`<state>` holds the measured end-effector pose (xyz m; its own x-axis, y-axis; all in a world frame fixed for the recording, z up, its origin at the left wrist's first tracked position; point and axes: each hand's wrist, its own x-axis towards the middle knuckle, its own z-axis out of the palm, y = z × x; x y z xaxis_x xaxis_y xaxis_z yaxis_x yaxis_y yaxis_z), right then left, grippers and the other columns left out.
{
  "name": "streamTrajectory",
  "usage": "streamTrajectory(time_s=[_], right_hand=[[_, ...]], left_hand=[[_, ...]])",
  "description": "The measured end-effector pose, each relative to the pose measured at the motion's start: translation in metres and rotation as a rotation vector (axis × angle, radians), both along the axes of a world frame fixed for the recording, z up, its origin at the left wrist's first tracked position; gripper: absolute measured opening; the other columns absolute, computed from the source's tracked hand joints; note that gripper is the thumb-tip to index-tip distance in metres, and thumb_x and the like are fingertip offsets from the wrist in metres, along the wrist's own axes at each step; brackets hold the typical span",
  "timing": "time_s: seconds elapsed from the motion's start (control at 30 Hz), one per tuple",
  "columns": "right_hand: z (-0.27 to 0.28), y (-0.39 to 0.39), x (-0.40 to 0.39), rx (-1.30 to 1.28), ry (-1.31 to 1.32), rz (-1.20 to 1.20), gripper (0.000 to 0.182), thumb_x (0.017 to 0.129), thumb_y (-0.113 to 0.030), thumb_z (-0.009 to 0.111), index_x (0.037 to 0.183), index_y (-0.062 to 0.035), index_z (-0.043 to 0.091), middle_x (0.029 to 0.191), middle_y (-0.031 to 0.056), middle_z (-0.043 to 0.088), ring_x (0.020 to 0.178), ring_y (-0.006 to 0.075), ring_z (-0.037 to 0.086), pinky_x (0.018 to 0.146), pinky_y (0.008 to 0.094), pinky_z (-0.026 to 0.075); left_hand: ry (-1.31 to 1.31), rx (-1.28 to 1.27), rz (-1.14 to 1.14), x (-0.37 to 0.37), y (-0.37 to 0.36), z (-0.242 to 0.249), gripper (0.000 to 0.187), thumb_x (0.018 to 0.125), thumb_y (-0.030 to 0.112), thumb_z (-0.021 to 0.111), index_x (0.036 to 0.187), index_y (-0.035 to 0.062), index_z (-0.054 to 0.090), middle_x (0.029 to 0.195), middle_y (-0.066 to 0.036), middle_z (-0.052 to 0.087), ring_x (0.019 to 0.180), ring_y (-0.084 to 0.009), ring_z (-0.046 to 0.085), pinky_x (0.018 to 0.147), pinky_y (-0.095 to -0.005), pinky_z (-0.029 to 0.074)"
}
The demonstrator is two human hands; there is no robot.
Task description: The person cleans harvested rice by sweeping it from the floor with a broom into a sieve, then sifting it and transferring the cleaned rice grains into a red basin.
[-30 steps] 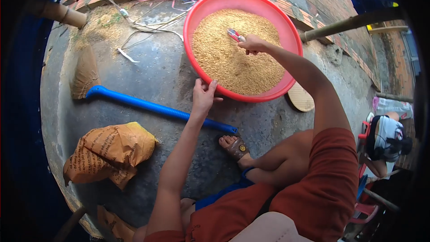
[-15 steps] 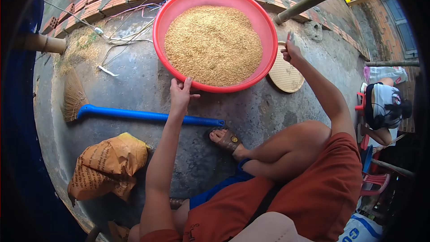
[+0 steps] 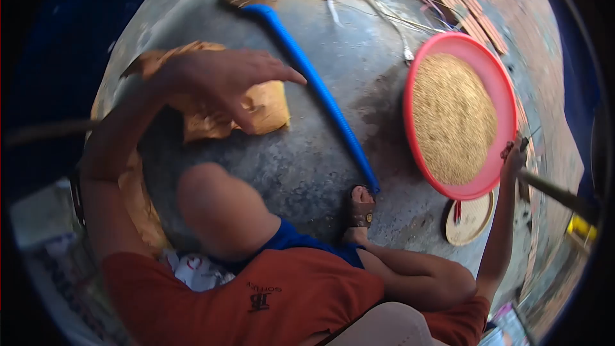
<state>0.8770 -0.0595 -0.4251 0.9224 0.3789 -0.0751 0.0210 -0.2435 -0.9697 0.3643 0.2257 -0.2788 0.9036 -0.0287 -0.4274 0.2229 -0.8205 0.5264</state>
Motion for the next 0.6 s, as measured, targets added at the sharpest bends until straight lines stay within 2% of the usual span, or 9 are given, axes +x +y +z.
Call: streamTrajectory(time_s=[0.03, 0.1, 0.13, 0.2, 0.23, 0.4, 0.47, 0.53, 0.6], right_hand=[[0.009, 0.026, -0.027, 0.009, 0.026, 0.075, 0.023, 0.086, -0.026, 0.048, 0.089, -0.0043, 0.052, 0.051, -0.0016, 0.040, 0.035, 0.0043, 0.033, 0.030, 0.0197, 0.026], [0.026, 0.063, -0.075, -0.066, -0.056, 0.381, 0.024, 0.088, -0.023, 0.045, 0.103, -0.0058, 0.053, 0.052, -0.0025, 0.038, 0.036, 0.0032, 0.032, 0.031, 0.0186, 0.026], [0.029, 0.078, -0.092, -0.095, -0.076, 0.494, 0.026, 0.089, -0.022, 0.044, 0.108, -0.0049, 0.051, 0.052, -0.0024, 0.039, 0.036, 0.0027, 0.032, 0.032, 0.0178, 0.026], [0.041, 0.109, -0.130, -0.142, -0.066, 0.634, 0.026, 0.089, -0.021, 0.044, 0.107, -0.0036, 0.051, 0.053, -0.0025, 0.040, 0.036, 0.0025, 0.032, 0.032, 0.0174, 0.026], [0.042, 0.122, -0.143, -0.127, -0.065, 0.762, 0.026, 0.089, -0.020, 0.044, 0.107, -0.0023, 0.051, 0.053, -0.0026, 0.041, 0.037, 0.0025, 0.033, 0.033, 0.0172, 0.027], [0.036, 0.176, -0.211, -0.075, -0.041, 1.084, 0.021, 0.086, -0.011, 0.046, 0.104, -0.0007, 0.051, 0.054, -0.0021, 0.043, 0.040, 0.0025, 0.037, 0.034, 0.0166, 0.028], [0.043, 0.193, -0.241, -0.144, -0.016, 1.182, 0.019, 0.086, -0.013, 0.047, 0.101, -0.0027, 0.053, 0.057, -0.0012, 0.048, 0.043, 0.0032, 0.041, 0.036, 0.0178, 0.032], [0.038, 0.203, -0.269, -0.213, 0.016, 1.252, 0.019, 0.085, -0.015, 0.049, 0.100, -0.0050, 0.054, 0.058, -0.0009, 0.049, 0.045, 0.0037, 0.042, 0.037, 0.0185, 0.034], [0.029, 0.213, -0.297, -0.382, -0.045, 1.378, 0.018, 0.085, -0.017, 0.050, 0.099, -0.0068, 0.054, 0.059, -0.0007, 0.050, 0.045, 0.0050, 0.043, 0.039, 0.0193, 0.036]], left_hand=[[0.026, 0.009, 0.075, -0.039, -0.004, 0.016, 0.084, 0.058, 0.034, 0.073, 0.126, 0.0049, 0.033, 0.121, -0.016, 0.041, 0.111, -0.0304, 0.038, 0.095, -0.0381, 0.029], [0.089, 0.092, 0.287, -0.100, -0.013, 0.043, 0.096, 0.051, 0.036, 0.075, 0.129, 0.0058, 0.028, 0.127, -0.016, 0.034, 0.119, -0.0322, 0.030, 0.100, -0.0412, 0.022], [0.098, 0.102, 0.312, -0.119, -0.024, 0.045, 0.096, 0.051, 0.036, 0.075, 0.129, 0.0058, 0.028, 0.127, -0.016, 0.034, 0.119, -0.0322, 0.030, 0.100, -0.0412, 0.022], [0.231, 0.104, 0.375, -0.148, -0.053, 0.031, 0.103, 0.052, 0.038, 0.075, 0.134, 0.0108, 0.017, 0.135, -0.014, 0.023, 0.127, -0.0344, 0.015, 0.103, -0.0482, 0.012], [0.211, 0.012, 0.396, -0.157, -0.064, 0.022, 0.109, 0.052, 0.042, 0.074, 0.135, 0.0106, 0.011, 0.138, -0.015, 0.016, 0.128, -0.0364, 0.006, 0.102, -0.0525, 0.005], [0.123, -0.050, 0.453, -0.162, -0.090, 0.012, 0.107, 0.058, 0.039, 0.071, 0.135, 0.0083, 0.004, 0.139, -0.015, 0.010, 0.128, -0.0371, 0.002, 0.102, -0.0520, 0.002], [0.049, -0.110, 0.440, -0.169, -0.093, 0.010, 0.106, 0.059, 0.037, 0.070, 0.135, 0.0078, 0.001, 0.140, -0.015, 0.007, 0.128, -0.0372, 0.001, 0.102, -0.0521, 0.001], [-0.010, -0.074, 0.437, -0.173, -0.095, 0.012, 0.106, 0.059, 0.031, 0.070, 0.134, 0.0030, 0.001, 0.139, -0.017, 0.009, 0.129, -0.0350, 0.000, 0.101, -0.0521, 0.000], [-0.004, -0.097, 0.443, -0.177, -0.096, 0.007, 0.106, 0.058, 0.029, 0.070, 0.134, 0.0032, 0.000, 0.139, -0.017, 0.008, 0.129, -0.0345, 0.000, 0.101, -0.0522, 0.000]])
